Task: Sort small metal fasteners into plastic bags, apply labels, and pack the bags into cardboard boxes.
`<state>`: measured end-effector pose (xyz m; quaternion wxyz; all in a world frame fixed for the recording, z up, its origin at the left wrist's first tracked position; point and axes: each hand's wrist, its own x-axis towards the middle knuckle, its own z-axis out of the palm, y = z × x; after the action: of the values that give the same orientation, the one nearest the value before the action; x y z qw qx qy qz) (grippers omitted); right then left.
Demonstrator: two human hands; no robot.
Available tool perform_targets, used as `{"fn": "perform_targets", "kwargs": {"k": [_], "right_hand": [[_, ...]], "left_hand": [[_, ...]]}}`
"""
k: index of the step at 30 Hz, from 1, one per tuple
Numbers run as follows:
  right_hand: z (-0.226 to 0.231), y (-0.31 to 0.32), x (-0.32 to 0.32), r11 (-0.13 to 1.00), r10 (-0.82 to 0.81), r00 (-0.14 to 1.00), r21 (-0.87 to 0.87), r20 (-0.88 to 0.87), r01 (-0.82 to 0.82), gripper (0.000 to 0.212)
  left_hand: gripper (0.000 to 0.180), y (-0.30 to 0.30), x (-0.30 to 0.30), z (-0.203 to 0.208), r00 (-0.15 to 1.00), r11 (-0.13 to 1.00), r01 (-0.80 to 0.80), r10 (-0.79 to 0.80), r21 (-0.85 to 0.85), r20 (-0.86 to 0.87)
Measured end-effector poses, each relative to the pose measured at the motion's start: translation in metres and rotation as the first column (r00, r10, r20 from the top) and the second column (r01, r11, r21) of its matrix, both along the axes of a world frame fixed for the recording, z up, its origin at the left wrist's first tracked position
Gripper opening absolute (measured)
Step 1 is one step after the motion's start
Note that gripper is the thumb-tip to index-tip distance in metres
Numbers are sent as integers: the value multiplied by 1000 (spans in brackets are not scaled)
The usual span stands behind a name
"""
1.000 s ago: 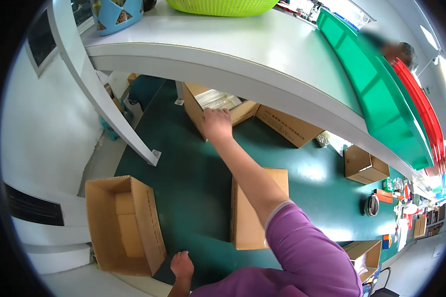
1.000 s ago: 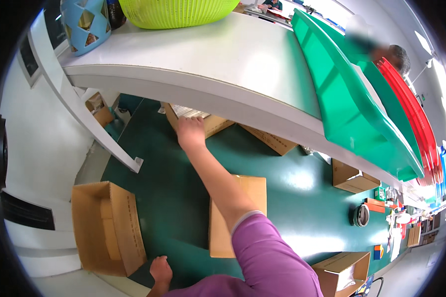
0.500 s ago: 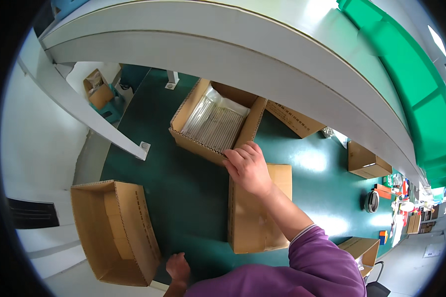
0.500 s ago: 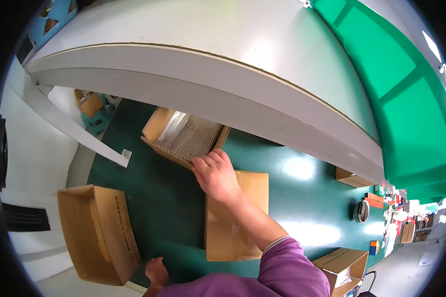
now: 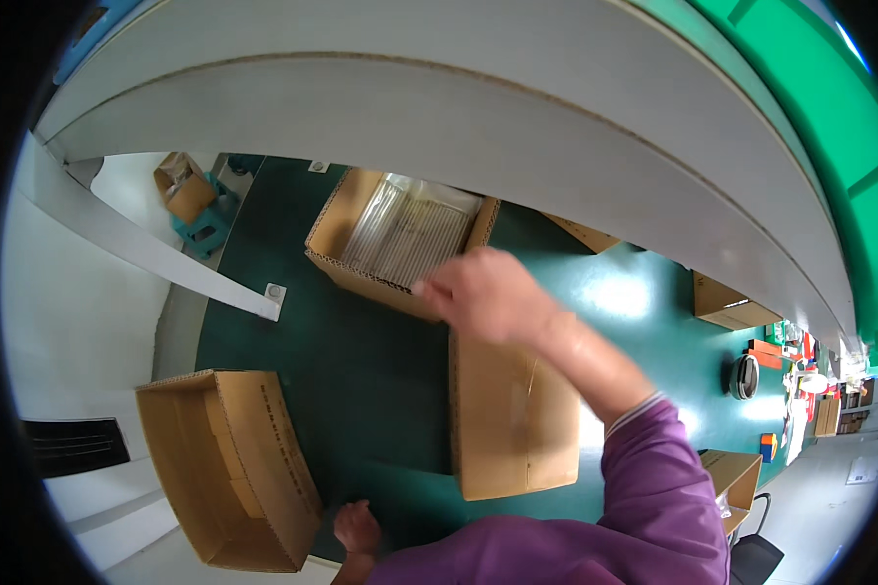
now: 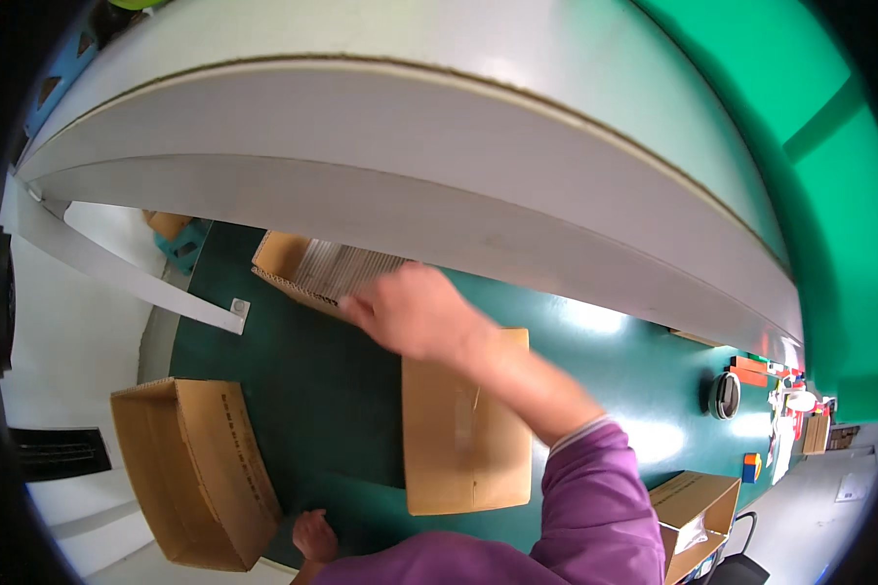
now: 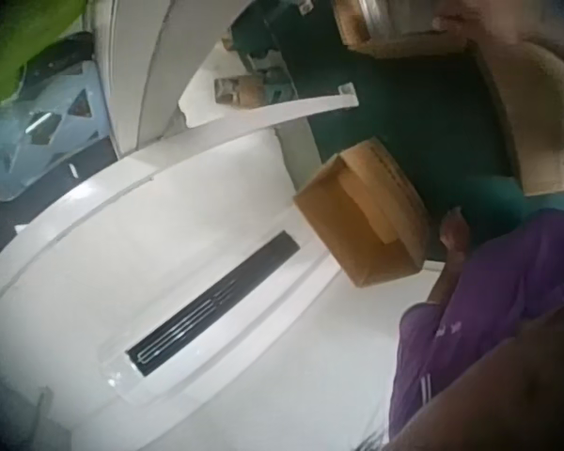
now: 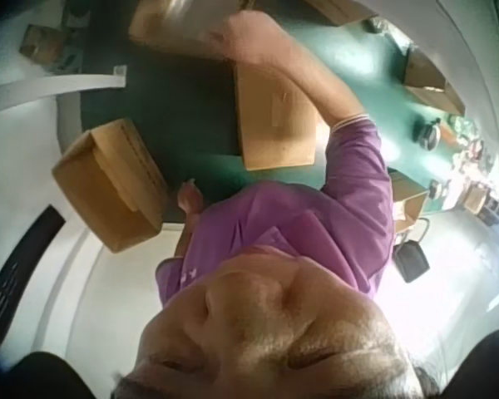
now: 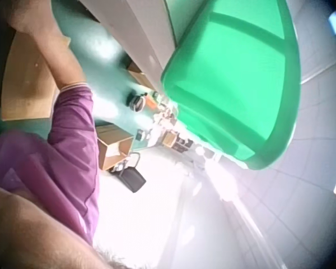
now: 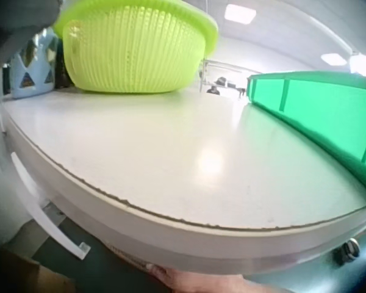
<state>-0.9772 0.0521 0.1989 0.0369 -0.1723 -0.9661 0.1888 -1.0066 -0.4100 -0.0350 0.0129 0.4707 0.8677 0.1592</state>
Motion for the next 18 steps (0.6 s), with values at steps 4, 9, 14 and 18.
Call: {"fn": "perform_targets", "kwargs": {"k": [4, 9, 14, 18], "right_hand": [[-17, 85, -60, 1000, 14, 999, -14, 42, -14, 20], [-74, 124, -119, 998, -10, 988, -66, 153, 20, 19], [-91, 128, -122, 995, -27, 988, -87, 151, 41, 17], [-93, 130, -119, 994, -44, 992, -95, 122, 56, 16]], "left_hand": [[18, 6, 0, 1, 1000, 999, 14, -15, 32, 24], [18, 15, 0, 15, 999, 1000, 5, -4, -15, 38], [17, 9, 0, 10, 997, 1000, 2, -1, -7, 71], [16, 9, 0, 6, 1000, 998, 9, -10, 60, 17]]}}
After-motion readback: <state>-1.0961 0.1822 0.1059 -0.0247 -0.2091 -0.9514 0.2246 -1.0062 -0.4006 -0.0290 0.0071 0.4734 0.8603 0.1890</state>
